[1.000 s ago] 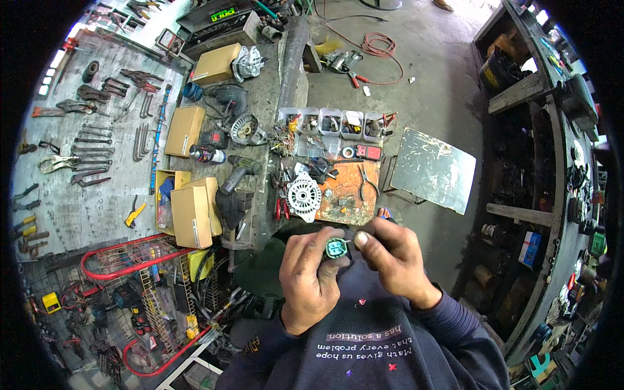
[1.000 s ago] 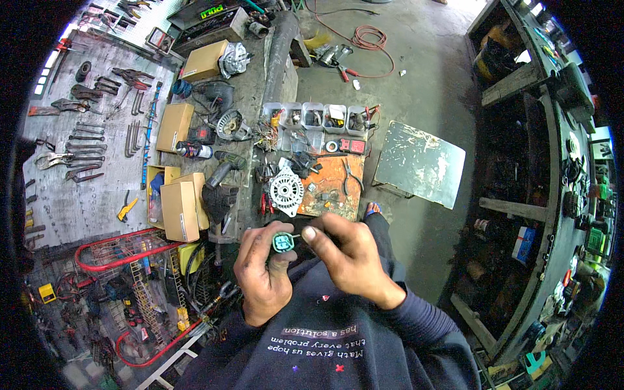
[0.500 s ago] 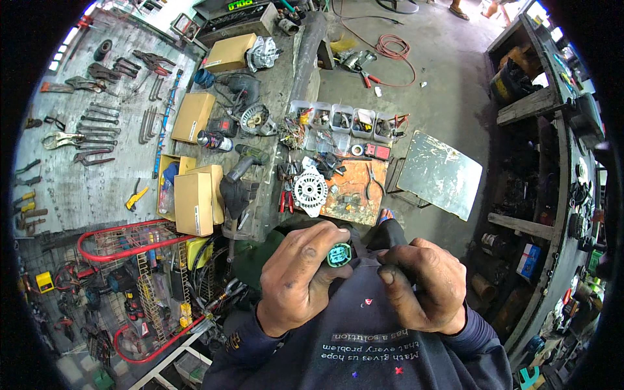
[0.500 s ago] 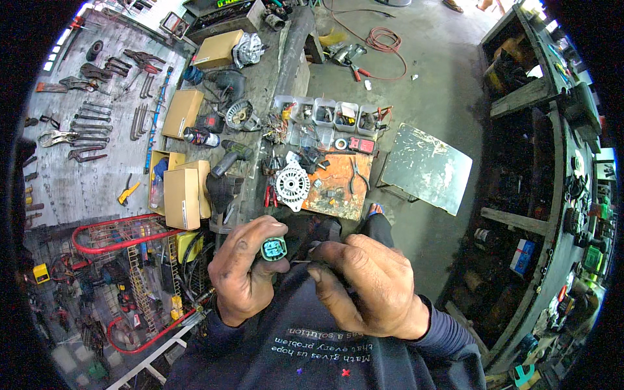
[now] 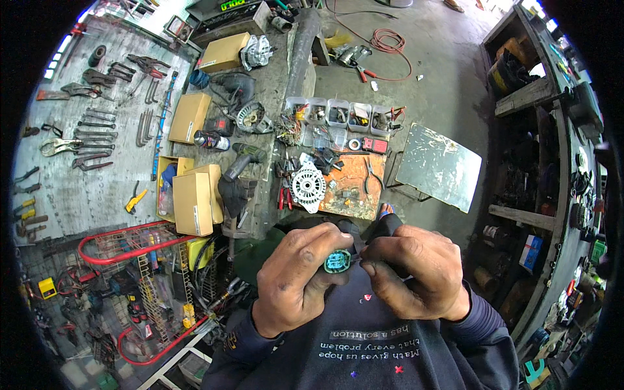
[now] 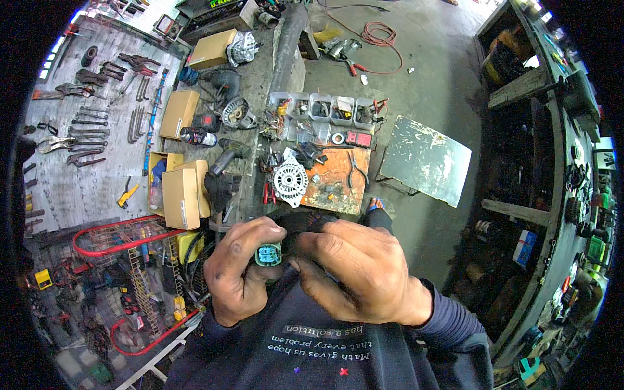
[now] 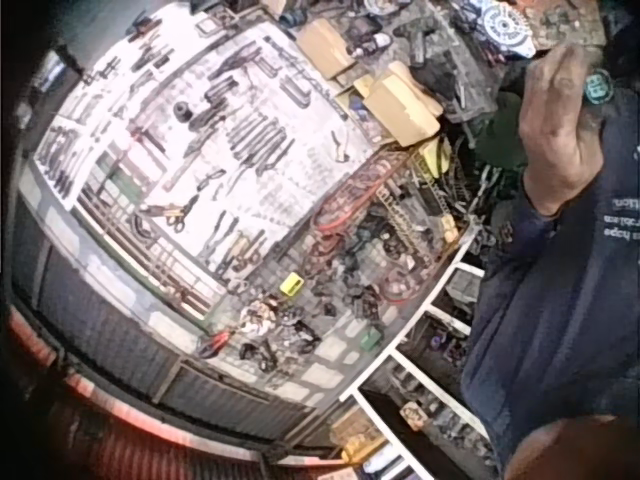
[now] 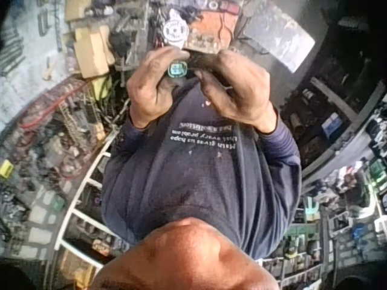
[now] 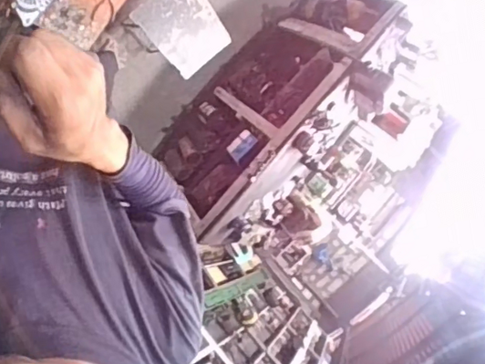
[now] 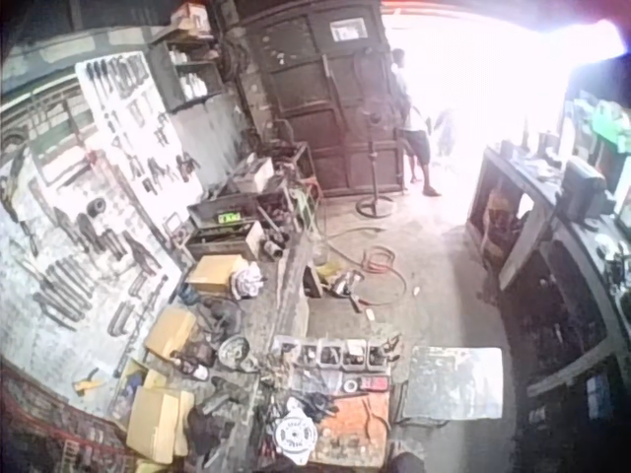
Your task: The person manipulates a small green electrical connector with both hands, using pliers to adjust or remove internal components. The person repeatedly opens and closes the connector housing while working in a cluttered workshop.
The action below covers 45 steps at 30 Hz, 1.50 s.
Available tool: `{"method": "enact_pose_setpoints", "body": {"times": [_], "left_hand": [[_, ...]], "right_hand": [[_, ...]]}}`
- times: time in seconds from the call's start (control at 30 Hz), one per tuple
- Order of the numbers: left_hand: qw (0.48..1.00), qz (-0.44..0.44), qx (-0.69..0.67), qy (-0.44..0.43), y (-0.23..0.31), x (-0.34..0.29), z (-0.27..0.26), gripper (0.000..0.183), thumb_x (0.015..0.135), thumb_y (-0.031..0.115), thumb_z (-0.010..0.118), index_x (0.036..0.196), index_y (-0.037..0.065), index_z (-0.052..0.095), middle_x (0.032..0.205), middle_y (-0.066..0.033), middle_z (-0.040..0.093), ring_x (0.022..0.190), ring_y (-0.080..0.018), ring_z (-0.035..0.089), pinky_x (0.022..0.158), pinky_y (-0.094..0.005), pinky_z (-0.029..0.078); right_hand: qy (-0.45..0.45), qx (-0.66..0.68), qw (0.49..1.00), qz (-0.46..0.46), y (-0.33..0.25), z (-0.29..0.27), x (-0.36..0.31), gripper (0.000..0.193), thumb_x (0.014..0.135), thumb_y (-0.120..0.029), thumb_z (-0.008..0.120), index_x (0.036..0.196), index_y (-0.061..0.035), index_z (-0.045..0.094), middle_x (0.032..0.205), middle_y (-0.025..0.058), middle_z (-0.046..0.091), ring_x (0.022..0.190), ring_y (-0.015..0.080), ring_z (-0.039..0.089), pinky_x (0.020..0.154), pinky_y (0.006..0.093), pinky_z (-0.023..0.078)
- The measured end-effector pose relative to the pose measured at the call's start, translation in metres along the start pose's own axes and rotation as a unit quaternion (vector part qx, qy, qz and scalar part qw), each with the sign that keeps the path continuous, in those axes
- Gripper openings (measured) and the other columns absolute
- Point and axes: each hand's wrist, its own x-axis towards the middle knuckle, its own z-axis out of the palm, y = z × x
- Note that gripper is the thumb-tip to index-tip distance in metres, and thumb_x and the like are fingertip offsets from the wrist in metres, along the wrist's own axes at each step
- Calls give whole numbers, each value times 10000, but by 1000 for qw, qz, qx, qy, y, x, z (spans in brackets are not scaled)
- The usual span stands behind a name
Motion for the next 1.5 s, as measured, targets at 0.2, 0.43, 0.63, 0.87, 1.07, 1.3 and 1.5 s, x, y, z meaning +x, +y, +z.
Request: {"method": "enact_pose_setpoints", "body": {"times": [0.2,0.43,0.63,0.87,1.07,1.3,1.5], "left_hand": [[999,21,-27,-13,-1,0,0,396,885,195,763,1230,15,692,1142,-158,716,997,-320,710,851,-384,570],[998,32,-48,-17,-2,-1,3,405,943,285,711,1238,9,688,1155,-159,713,999,-313,710,854,-386,569],[998,34,-54,-21,0,-1,4,414,949,301,702,1250,17,687,1150,-160,713,985,-311,708,842,-381,565],[999,40,-26,-21,2,1,1,410,948,305,703,1243,20,691,1147,-158,713,968,-312,706,831,-382,564],[999,32,-25,-24,3,3,-1,409,937,300,713,1233,19,693,1144,-160,713,968,-321,703,833,-386,559],[999,21,-24,-14,1,4,2,477,985,428,644,1159,-14,687,1053,-186,728,905,-323,711,806,-391,549],[999,9,-40,-26,2,5,1,453,983,383,662,1177,-26,688,1070,-192,727,920,-321,711,814,-389,553]], "right_hand": [[-20,38,999,-1,-1,-6,1,265,735,15,774,981,18,675,724,110,590,602,293,624,516,399,485],[-34,60,998,8,-1,-10,2,243,751,-8,767,975,1,676,724,109,584,607,294,629,522,409,490],[-55,49,997,1,-2,-17,5,241,746,-16,768,971,-5,682,718,100,581,596,288,624,518,404,491],[-53,6,998,-21,-5,-17,5,266,730,-28,771,981,0,686,704,84,554,565,266,598,489,385,473],[-45,-17,998,-41,-4,-15,5,309,705,-33,775,996,12,683,688,74,526,545,253,575,478,380,462],[-49,-15,998,-46,-3,-16,7,301,714,-41,777,991,19,679,685,73,513,537,249,564,478,379,460],[-79,-30,995,-57,-1,-18,11,303,727,-60,779,997,24,669,690,64,498,540,246,559,477,383,458]]}}
